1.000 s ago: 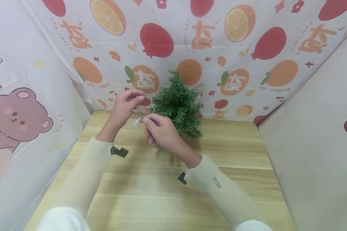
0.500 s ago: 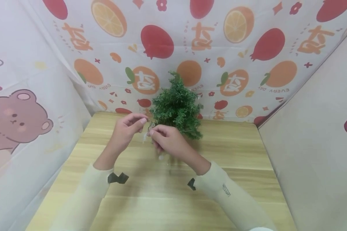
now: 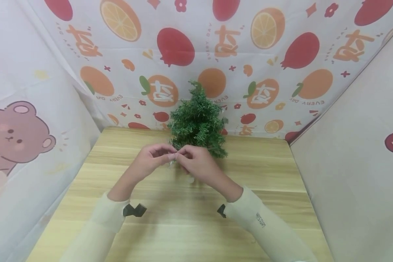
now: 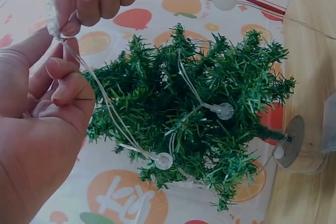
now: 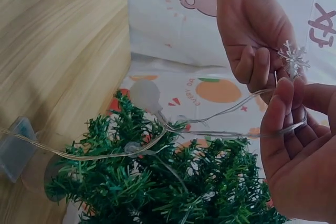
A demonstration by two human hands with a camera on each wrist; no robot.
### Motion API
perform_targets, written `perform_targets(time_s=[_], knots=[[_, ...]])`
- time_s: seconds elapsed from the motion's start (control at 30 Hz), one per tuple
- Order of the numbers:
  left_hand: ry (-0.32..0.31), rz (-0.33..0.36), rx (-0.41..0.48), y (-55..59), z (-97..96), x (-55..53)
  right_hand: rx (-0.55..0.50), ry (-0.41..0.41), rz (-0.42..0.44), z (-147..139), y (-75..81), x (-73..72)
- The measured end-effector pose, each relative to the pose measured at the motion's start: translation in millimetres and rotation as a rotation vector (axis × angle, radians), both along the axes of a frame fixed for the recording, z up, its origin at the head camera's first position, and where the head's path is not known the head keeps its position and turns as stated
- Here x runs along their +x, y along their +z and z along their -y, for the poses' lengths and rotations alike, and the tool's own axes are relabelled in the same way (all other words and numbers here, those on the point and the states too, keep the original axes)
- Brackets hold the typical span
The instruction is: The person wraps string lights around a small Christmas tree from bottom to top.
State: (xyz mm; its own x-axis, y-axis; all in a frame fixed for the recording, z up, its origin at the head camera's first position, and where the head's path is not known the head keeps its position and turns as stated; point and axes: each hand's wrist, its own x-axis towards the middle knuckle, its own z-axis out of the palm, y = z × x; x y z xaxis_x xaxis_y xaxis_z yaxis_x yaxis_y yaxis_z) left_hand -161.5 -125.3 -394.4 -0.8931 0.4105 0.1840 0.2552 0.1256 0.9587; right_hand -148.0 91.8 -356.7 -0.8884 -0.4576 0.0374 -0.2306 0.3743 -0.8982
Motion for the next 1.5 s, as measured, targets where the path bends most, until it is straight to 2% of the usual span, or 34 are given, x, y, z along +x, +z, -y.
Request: perform_targets(time_s=[0.23,0.33,0.6,0.9,1.17,1.4,1.5], knots=[[0.001,0.005,-0.054,-1.7,0.8,1.7,0.002,-0.017,-0.018,-6.0,-0.9,-0.2],[0.006,-0.002,-0.074,-1.0,-0.3,2.7,0.007,0.001,-0.011,-10.2,0.8,-1.5],[0.047,-0.053,-0.079,-5.1,1.4,0.3,0.007,0.059,0.101,-31.2,7.2,-7.1],[0.073,-0.034,-0.027,-7.5,5.5,0.2,-0.049,0.108,0.231,-62.4,12.7,-10.6],[0.081,-0.06,-0.014,-10.1,5.8,-0.9,-0.051,0.161,0.226,-82.7,16.7,-12.4],[0.144,-0.046,-0.025,-9.1,12.2,-1.2,-0.03,0.192,0.211,-102.9,21.8,-13.7],[0.15,-0.037,-0.022,-8.7,13.7,-0.6,-0.002,0.202,0.213,-110.8,22.6,-13.8]])
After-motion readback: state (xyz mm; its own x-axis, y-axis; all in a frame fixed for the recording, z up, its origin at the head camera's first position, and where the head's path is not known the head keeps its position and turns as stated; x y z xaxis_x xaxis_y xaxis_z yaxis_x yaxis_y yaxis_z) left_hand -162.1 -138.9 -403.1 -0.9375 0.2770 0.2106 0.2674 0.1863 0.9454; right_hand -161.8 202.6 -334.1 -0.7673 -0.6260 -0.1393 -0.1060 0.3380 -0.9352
